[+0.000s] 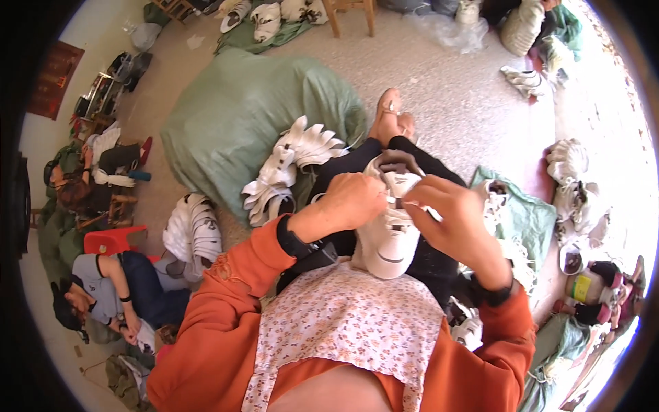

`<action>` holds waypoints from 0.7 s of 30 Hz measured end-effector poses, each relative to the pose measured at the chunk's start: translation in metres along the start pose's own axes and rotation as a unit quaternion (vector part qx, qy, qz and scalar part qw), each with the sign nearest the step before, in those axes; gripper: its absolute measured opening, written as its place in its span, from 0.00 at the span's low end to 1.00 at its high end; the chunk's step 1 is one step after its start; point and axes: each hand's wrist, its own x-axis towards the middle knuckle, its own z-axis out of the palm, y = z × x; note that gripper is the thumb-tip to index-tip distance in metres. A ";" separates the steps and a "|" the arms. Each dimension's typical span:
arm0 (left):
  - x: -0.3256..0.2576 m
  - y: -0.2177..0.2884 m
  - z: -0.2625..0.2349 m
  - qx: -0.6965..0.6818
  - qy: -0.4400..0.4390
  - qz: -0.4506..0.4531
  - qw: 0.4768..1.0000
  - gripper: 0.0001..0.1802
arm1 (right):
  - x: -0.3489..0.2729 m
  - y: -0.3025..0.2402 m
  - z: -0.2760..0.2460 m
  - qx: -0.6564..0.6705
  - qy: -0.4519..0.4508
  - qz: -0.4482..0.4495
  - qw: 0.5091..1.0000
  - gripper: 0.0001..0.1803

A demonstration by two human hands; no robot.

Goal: Lacing white sneakers in a shoe manufacturing workshop.

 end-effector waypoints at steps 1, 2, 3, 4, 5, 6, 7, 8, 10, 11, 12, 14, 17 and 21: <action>0.002 0.003 -0.008 0.010 -0.028 -0.026 0.999 0.11 | 0.001 0.012 0.011 -0.041 0.001 -0.015 0.999 0.06; 0.001 0.003 -0.016 0.025 0.027 0.009 0.999 0.08 | 0.002 0.029 0.021 -0.095 0.011 -0.056 0.994 0.07; 0.000 0.001 -0.024 0.039 0.080 0.042 0.995 0.06 | 0.001 0.042 0.029 -0.111 0.006 -0.045 0.993 0.09; 0.001 0.000 -0.031 -0.012 0.115 0.044 0.992 0.10 | 0.002 0.041 0.030 -0.117 -0.001 -0.041 0.992 0.09; 0.000 -0.004 -0.036 -0.060 0.157 0.088 0.982 0.17 | 0.006 0.040 0.032 -0.114 -0.006 -0.047 0.992 0.09; 0.002 -0.009 -0.039 -0.108 0.123 0.125 0.979 0.16 | 0.009 0.042 0.033 -0.116 0.005 -0.087 0.989 0.09; 0.006 -0.014 -0.040 -0.155 0.089 0.161 0.971 0.15 | 0.012 0.044 0.030 -0.119 0.002 -0.090 0.989 0.09; 0.010 -0.019 -0.041 -0.157 0.093 0.162 0.970 0.15 | 0.015 0.044 0.026 -0.108 -0.045 -0.097 0.988 0.08; 0.016 -0.028 -0.038 -0.204 -0.011 0.161 0.966 0.10 | 0.016 0.047 0.025 -0.090 -0.099 -0.105 0.985 0.07; 0.017 -0.028 -0.039 -0.208 -0.010 0.162 0.965 0.10 | 0.016 0.049 0.025 -0.093 -0.102 -0.103 0.985 0.07; 0.018 -0.028 -0.040 -0.218 -0.028 0.140 0.966 0.09 | 0.016 0.050 0.025 -0.079 -0.110 -0.092 0.986 0.07; 0.018 -0.029 -0.039 -0.231 -0.046 0.118 0.965 0.08 | 0.018 0.054 0.026 -0.052 -0.114 -0.065 0.990 0.07; 0.015 -0.035 -0.034 -0.264 -0.057 0.105 0.957 0.09 | 0.026 0.052 0.030 -0.011 -0.096 0.009 0.995 0.07; 0.009 -0.046 -0.020 -0.334 -0.032 0.122 0.934 0.13 | 0.037 0.067 0.041 -0.012 -0.120 -0.118 0.986 0.07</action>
